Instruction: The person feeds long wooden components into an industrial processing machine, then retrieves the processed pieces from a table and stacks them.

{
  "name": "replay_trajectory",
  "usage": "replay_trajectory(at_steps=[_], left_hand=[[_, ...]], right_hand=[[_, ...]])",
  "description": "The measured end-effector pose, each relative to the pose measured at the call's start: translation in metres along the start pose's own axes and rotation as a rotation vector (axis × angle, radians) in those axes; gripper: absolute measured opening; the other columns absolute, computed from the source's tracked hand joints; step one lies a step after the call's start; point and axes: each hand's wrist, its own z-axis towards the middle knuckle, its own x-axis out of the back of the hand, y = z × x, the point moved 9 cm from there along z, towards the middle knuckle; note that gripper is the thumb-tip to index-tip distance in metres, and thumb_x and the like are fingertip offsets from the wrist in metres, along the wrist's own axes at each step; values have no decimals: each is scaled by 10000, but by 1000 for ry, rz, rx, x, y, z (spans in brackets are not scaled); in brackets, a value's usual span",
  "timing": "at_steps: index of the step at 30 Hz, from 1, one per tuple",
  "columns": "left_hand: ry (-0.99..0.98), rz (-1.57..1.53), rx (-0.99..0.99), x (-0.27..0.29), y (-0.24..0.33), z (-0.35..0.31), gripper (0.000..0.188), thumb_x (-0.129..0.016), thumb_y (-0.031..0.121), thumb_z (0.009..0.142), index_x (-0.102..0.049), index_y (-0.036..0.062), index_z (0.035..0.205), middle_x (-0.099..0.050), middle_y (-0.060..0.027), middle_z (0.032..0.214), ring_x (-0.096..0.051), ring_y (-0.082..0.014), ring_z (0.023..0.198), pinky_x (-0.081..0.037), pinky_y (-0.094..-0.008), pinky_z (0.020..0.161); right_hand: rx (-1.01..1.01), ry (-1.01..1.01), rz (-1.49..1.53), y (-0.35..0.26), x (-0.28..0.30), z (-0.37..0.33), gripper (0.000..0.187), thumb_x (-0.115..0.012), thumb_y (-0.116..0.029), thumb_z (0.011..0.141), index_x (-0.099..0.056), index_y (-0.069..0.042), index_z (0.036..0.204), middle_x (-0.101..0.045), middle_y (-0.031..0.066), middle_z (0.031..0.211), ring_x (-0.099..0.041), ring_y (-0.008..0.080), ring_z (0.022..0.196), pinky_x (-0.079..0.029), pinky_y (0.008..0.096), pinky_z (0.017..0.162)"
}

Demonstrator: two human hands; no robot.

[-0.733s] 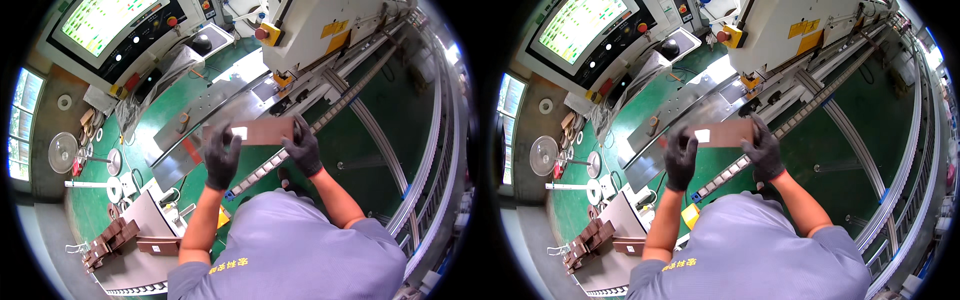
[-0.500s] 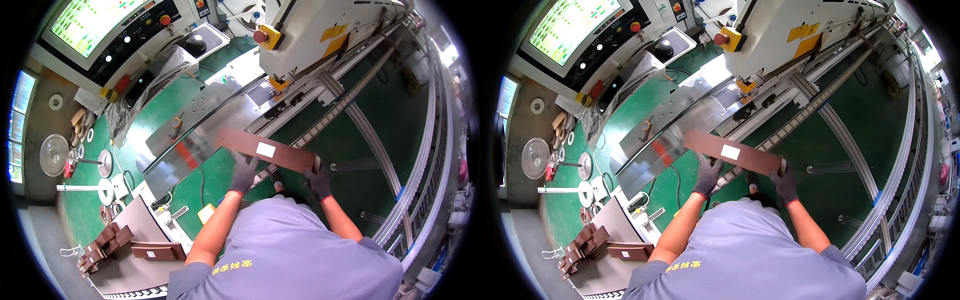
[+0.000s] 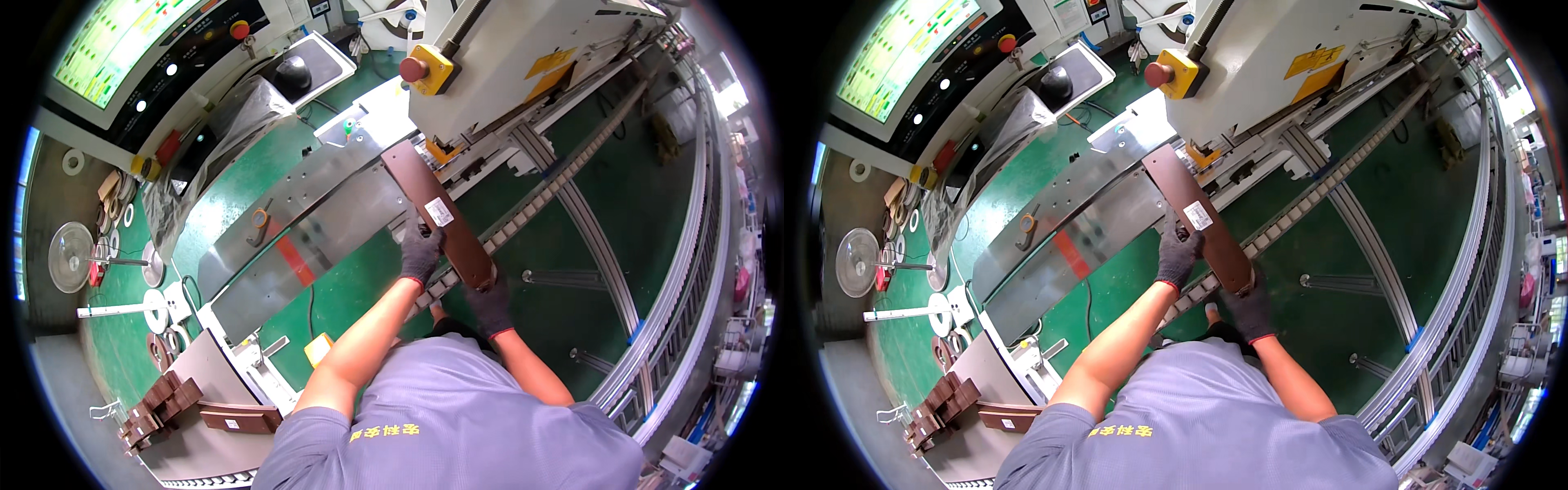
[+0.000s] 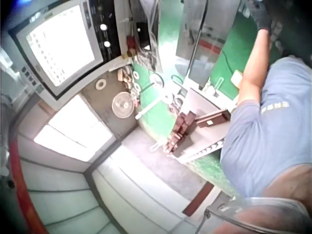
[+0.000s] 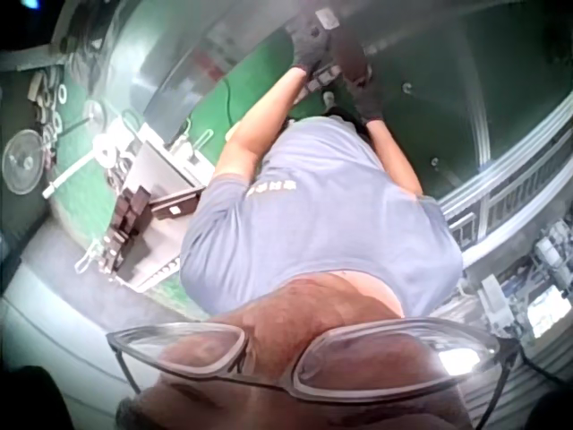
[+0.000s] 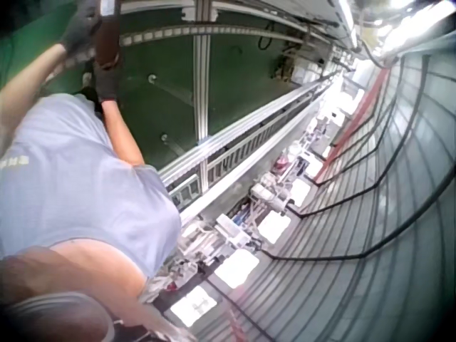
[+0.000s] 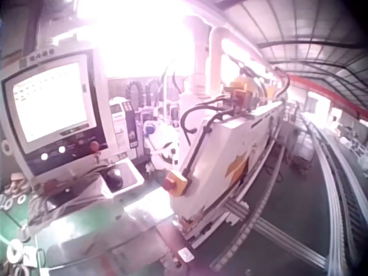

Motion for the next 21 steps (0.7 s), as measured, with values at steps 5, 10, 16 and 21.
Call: replay_trajectory(at_steps=[5,10,16,21], left_hand=[[33,-137,22,-31,-8,16,843,-629,58,892,-164,167,1587,-669,-85,935,-659,-160,770,-580,-319,635],[21,-167,42,-73,5,34,908,-646,58,894,-88,189,1598,-643,-100,973,-659,-180,839,-591,-346,664],[-58,-285,49,-136,-5,75,934,-609,26,902,-16,213,1599,-625,-132,1070,-649,-221,925,-588,-392,718],[-28,-177,28,-186,9,107,921,-601,65,921,13,189,1596,-648,-129,961,-646,-184,813,-567,-324,648]], right_hand=[[14,19,-166,0,31,39,849,-816,-282,724,-416,-22,1427,-641,231,1206,-663,338,1090,-540,422,875],[47,25,-193,13,61,75,832,-805,-289,742,-414,-29,1429,-633,245,1206,-651,375,1095,-539,435,875],[62,2,-252,27,100,126,820,-795,-282,755,-406,-50,1439,-584,253,1260,-598,397,1143,-515,448,923],[215,33,-553,63,128,181,787,-760,-278,804,-379,-60,1458,-543,259,1305,-570,422,1150,-500,463,935]])
